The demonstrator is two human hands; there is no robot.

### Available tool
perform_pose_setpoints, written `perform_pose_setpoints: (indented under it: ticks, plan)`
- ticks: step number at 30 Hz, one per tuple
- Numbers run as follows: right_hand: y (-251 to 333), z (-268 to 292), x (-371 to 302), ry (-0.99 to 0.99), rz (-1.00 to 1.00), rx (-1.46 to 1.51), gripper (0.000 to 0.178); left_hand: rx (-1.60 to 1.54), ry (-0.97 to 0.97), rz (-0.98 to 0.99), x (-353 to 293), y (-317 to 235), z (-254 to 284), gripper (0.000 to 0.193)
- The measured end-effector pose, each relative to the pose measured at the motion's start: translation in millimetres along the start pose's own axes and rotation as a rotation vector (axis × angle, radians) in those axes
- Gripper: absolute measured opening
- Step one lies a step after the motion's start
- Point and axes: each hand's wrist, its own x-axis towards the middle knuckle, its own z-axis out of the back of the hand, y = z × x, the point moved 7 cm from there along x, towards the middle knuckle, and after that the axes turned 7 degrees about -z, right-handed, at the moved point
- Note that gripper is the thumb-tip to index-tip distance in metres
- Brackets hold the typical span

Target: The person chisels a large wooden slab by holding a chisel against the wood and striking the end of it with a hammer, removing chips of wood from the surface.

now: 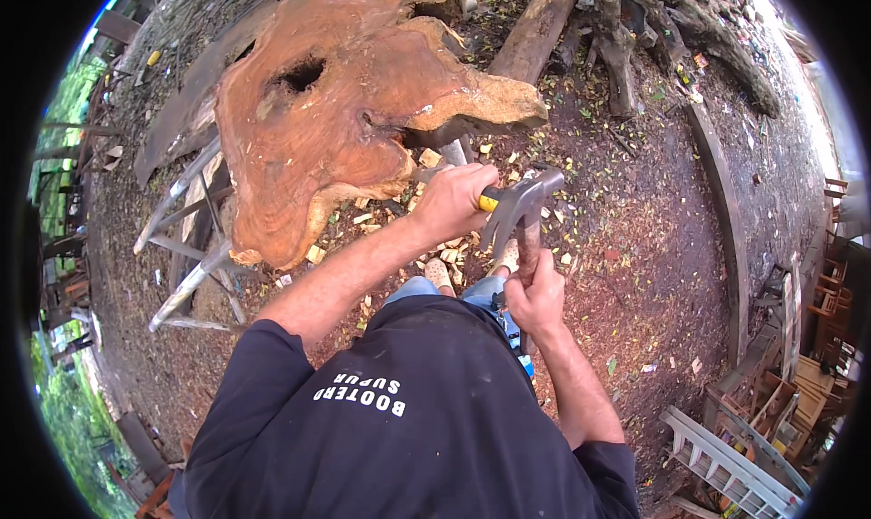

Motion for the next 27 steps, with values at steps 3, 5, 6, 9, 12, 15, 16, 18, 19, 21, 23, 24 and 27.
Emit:
perform_pose_setpoints:
  ticks: [3,5,6,9,12,15,16,18,19,21,23,24,27]
  plan:
    - [8.9,11.5,-0.5,-0.039,0.004,0.072,0.028,0.027,-0.063,-0.024,-1.2,-0.1,7.2,0.023]
    - [10.0,19.7,-8.8,-0.067,-0.008,0.138,0.029,-0.006,-0.085,-0.021,1.7,1.3,14.0,0.023]
    - [12.7,27.0,-16.0,-0.117,0.043,0.261,0.023,-0.040,-0.102,-0.020,3.2,2.7,18.2,0.022]
    - [43.4,31.3,-11.3,-0.172,0.234,0.334,0.019,-0.098,-0.105,0.011,6.1,5.0,29.3,0.020]
    - [42.5,11.5,12.1,0.030,0.022,-0.183,0.019,-0.124,-0.130,0.026,6.9,9.5,29.6,0.019]
    - [62.4,28.9,18.1,0.001,0.087,-0.059,0.022,-0.121,-0.172,0.044,2.0,18.0,36.2,0.019]
    - [60.8,34.7,15.6,-0.041,0.073,0.047,0.024,-0.132,-0.186,0.066,1.7,18.9,40.9,0.019]
    - [71.7,45.7,12.7,-0.053,0.136,0.108,0.025,-0.172,-0.232,0.132,1.5,23.4,51.2,0.021]
    - [79.7,52.8,9.7,-0.082,0.184,0.176,0.026,-0.220,-0.259,0.186,1.9,23.9,57.4,0.022]
    - [92.0,46.3,18.7,-0.117,0.220,0.150,0.024,-0.221,-0.263,0.207,0.0,25.2,62.7,0.025]
    - [95.8,16.1,37.3,0.089,0.166,-0.311,0.019,-0.289,-0.234,0.207,-1.6,29.4,58.0,0.028]
    - [101.3,14.9,42.1,0.142,0.087,-0.410,0.015,-0.241,-0.271,0.131,-3.6,29.4,59.0,0.027]
    - [121.1,31.0,46.4,0.143,0.027,-0.297,0.017,-0.370,-0.240,0.339,-7.5,39.6,64.6,0.030]
